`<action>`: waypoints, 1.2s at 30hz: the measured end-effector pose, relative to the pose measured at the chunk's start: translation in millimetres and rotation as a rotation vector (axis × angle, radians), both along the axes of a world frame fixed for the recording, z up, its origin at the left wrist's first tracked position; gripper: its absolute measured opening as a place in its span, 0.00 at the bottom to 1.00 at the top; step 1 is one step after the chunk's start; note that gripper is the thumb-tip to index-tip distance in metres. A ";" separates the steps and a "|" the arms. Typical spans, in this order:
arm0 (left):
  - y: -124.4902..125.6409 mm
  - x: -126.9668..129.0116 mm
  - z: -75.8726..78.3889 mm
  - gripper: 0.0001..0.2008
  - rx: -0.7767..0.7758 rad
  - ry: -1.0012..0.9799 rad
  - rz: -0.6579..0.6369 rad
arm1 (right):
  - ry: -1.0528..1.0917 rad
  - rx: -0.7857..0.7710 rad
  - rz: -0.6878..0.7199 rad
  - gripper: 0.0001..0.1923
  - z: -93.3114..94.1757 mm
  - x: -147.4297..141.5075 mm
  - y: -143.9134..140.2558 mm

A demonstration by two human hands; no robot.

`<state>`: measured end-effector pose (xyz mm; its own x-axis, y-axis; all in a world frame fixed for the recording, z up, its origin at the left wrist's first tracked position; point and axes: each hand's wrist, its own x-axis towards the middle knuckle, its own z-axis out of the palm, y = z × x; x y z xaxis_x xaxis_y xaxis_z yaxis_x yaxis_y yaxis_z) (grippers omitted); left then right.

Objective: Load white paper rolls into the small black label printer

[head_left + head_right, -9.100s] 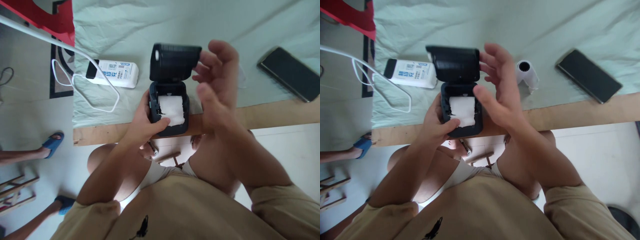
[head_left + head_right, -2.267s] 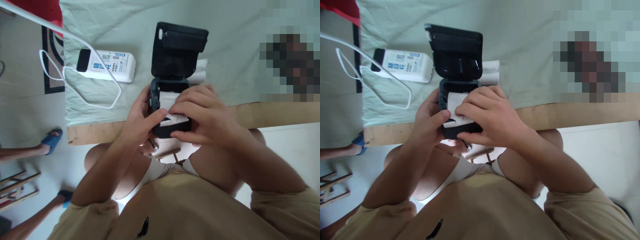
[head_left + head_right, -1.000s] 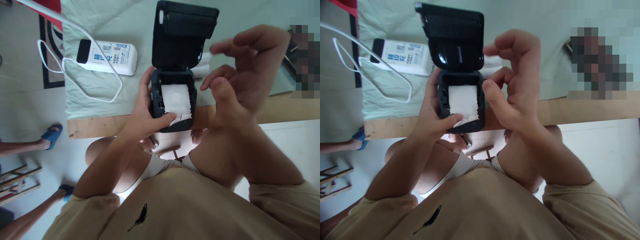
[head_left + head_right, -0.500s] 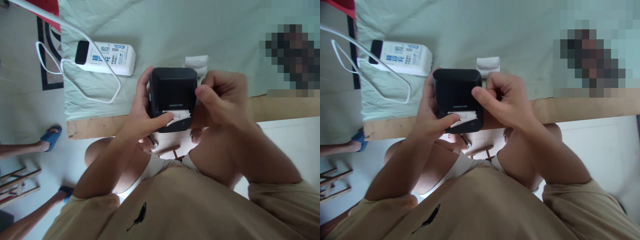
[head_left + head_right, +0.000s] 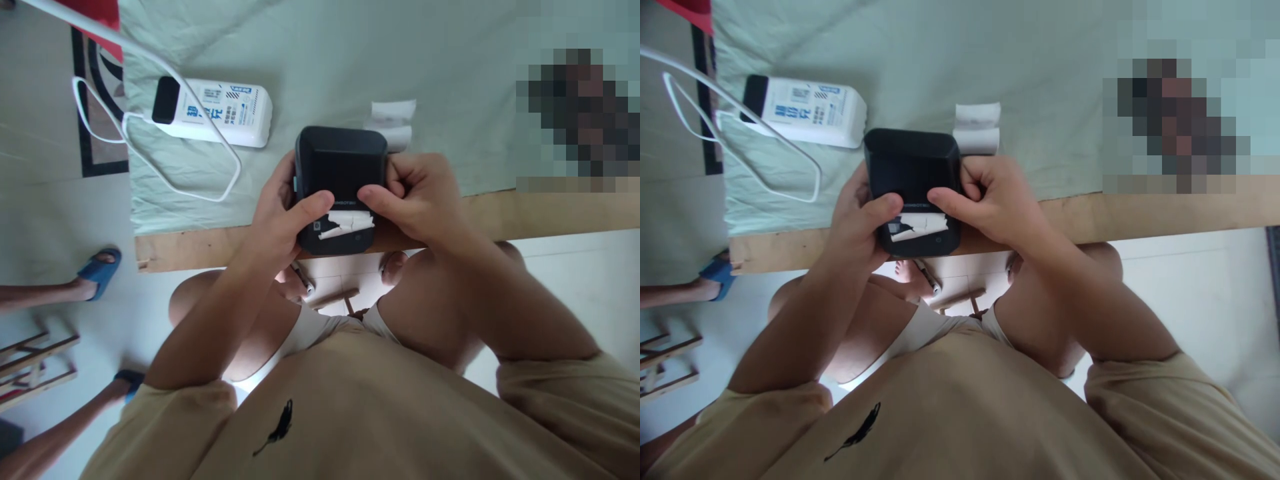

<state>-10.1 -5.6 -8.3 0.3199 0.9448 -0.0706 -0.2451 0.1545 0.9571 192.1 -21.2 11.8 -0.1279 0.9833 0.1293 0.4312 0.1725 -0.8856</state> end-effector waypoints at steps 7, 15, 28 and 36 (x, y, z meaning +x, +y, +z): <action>1.4 -3.1 -4.8 0.30 0.027 -0.073 -0.043 | -0.011 0.031 -0.010 0.34 -7.7 1.1 1.6; 1.3 0.7 -4.1 0.27 0.048 -0.129 -0.060 | -0.029 0.062 -0.025 0.36 -9.5 -0.8 0.9; -5.1 1.2 7.3 0.30 0.050 0.047 0.009 | -0.113 0.097 0.045 0.33 -6.5 3.4 -0.1; -5.1 1.3 3.1 0.28 0.028 -0.001 0.043 | -0.183 0.094 0.037 0.28 -4.0 4.2 -3.7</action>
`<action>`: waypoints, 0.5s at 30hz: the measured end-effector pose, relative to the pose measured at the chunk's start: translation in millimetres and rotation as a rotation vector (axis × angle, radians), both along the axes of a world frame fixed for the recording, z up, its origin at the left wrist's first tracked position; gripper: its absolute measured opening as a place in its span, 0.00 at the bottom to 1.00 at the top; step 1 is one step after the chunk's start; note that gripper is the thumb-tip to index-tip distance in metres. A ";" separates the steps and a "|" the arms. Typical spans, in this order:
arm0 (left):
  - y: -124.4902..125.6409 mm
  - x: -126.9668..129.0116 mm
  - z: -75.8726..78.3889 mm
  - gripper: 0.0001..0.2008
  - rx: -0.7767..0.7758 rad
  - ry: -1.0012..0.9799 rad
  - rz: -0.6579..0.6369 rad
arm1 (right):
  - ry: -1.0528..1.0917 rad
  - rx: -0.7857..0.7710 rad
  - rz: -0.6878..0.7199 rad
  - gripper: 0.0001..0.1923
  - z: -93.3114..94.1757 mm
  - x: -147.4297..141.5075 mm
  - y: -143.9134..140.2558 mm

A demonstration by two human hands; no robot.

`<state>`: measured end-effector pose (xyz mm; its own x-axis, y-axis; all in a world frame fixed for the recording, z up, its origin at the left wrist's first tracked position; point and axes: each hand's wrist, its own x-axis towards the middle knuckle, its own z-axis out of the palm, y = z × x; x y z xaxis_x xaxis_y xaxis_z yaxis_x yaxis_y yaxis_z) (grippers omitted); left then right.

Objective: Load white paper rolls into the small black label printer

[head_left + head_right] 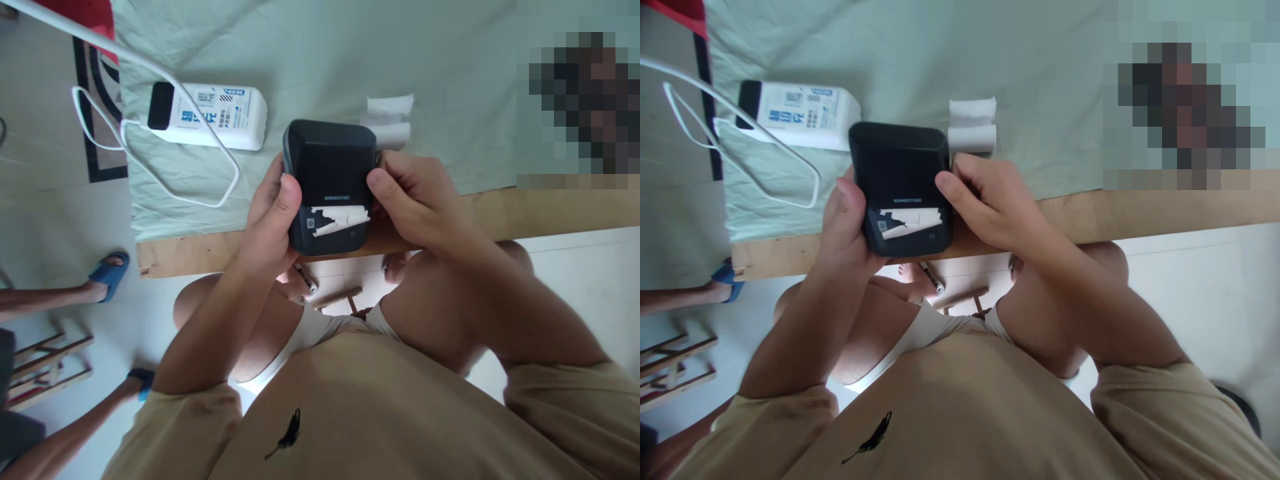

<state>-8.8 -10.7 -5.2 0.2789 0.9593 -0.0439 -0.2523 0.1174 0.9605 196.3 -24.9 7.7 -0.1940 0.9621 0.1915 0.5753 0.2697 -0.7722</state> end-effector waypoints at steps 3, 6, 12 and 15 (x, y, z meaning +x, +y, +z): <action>-2.2 1.2 3.0 0.29 -0.040 0.027 0.038 | -0.073 -0.016 -0.032 0.24 4.5 -1.3 -3.3; -2.8 2.2 5.2 0.27 -0.042 0.027 0.042 | -0.116 -0.036 -0.039 0.22 6.3 -2.2 -4.5; -1.1 1.8 3.2 0.24 -0.045 -0.057 0.027 | -0.155 -0.044 -0.030 0.21 6.6 -3.2 -3.3; -1.4 0.4 1.2 0.25 -0.002 -0.090 0.007 | -0.178 -0.035 -0.033 0.21 8.1 -3.5 -3.3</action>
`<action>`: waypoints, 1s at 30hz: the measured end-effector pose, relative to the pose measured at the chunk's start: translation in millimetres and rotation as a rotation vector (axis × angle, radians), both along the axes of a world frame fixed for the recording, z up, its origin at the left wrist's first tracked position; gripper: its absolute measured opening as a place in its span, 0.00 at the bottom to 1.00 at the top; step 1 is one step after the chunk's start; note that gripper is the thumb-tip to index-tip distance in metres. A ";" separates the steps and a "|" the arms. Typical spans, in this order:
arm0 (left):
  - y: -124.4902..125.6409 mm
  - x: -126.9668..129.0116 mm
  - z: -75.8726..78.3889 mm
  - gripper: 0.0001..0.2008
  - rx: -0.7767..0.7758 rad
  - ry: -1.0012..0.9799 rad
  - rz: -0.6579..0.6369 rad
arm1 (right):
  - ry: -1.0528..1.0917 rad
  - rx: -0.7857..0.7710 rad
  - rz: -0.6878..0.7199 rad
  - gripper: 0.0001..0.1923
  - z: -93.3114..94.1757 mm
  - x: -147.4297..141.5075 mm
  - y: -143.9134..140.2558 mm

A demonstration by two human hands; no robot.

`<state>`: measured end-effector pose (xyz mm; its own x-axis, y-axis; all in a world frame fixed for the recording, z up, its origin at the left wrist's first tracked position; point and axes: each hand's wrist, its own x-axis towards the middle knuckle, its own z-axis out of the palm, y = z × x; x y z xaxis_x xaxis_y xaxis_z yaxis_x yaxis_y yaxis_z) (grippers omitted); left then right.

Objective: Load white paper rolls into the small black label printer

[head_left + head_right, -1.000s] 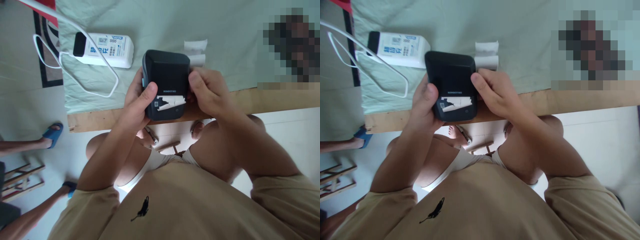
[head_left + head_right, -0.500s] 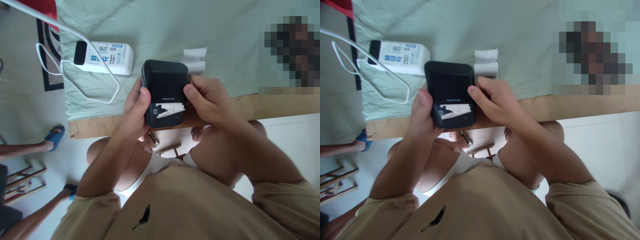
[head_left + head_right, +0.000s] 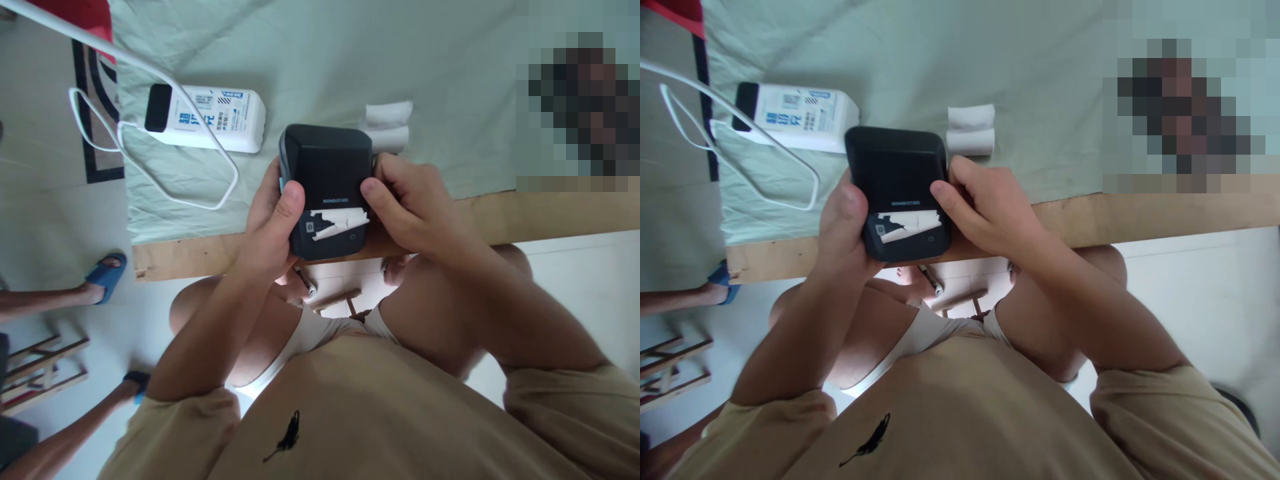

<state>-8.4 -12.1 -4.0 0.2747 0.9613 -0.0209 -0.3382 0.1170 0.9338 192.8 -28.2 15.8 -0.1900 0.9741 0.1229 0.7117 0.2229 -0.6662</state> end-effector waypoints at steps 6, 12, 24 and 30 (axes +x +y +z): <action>-3.3 1.2 3.9 0.23 -0.041 0.076 0.004 | -0.001 0.015 -0.012 0.21 2.9 0.1 0.7; -1.1 3.1 0.7 0.22 -0.067 -0.027 0.029 | -0.010 -0.011 -0.017 0.20 2.1 -0.7 2.0; 4.7 1.2 5.0 0.16 -0.139 -0.168 0.039 | 0.092 -0.031 0.015 0.22 -0.3 2.9 3.5; 5.0 5.6 5.8 0.12 -0.203 -0.125 0.181 | 0.121 -0.024 0.042 0.22 0.1 2.6 5.2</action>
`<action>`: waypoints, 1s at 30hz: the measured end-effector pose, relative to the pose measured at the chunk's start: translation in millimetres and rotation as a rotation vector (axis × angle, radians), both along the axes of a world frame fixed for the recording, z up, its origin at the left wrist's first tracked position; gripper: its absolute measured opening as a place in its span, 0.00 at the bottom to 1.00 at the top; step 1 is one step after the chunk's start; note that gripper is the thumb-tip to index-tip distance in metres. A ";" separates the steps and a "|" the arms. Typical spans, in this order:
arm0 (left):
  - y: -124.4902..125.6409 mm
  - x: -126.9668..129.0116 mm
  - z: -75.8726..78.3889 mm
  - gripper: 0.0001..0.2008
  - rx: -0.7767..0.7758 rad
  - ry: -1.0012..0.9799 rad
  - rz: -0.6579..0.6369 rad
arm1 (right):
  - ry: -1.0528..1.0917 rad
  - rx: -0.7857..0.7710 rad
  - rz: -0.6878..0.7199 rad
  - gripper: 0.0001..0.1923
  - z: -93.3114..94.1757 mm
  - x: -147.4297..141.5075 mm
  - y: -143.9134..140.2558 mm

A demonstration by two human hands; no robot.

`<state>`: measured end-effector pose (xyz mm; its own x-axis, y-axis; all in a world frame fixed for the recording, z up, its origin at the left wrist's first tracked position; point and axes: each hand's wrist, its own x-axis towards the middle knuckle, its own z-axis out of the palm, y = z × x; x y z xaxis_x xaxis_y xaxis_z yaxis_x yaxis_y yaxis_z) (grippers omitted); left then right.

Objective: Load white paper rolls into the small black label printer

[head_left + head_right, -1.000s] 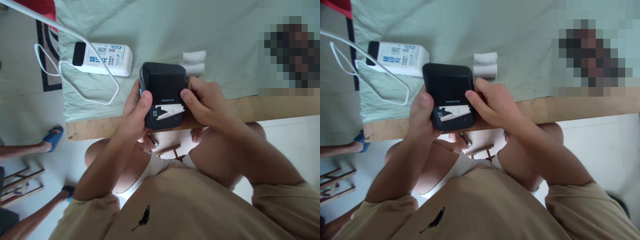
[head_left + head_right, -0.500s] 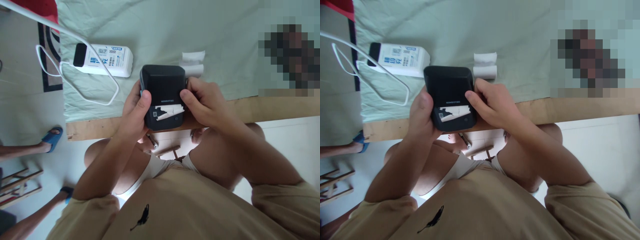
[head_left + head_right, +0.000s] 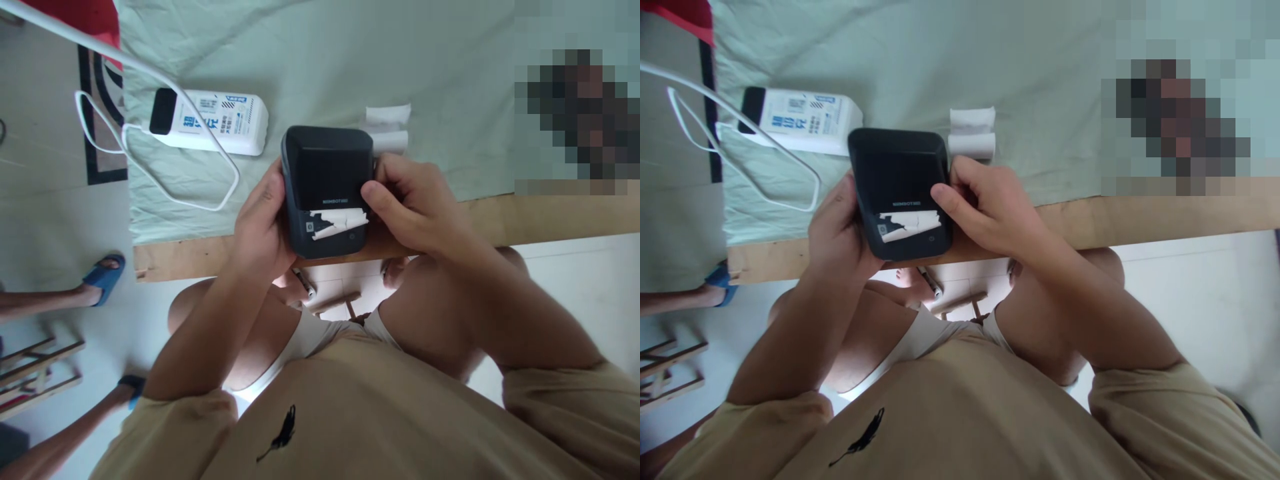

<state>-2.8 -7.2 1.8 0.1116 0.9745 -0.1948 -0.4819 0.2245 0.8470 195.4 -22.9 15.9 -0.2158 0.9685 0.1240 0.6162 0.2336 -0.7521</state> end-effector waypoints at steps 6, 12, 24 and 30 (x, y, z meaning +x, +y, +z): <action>0.7 -1.5 -1.0 0.13 0.059 0.030 -0.001 | 0.027 0.070 0.042 0.21 5.9 -0.9 -0.7; 1.9 -4.0 -5.5 0.10 0.031 0.086 -0.030 | 0.173 0.188 -0.145 0.19 8.9 -3.1 -8.8; 0.9 1.1 -7.1 0.14 0.040 0.059 -0.051 | 0.189 0.382 -0.198 0.08 23.0 -8.3 10.4; -1.7 -0.5 -2.3 0.12 0.040 0.044 -0.027 | -0.411 0.292 -0.053 0.08 35.1 -13.7 13.5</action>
<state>-3.3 -8.9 -0.5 0.1301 0.9783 -0.1612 -0.4379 0.2026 0.8759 181.7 -9.4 51.0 -0.2553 0.9172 0.3059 0.8645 0.3582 -0.3526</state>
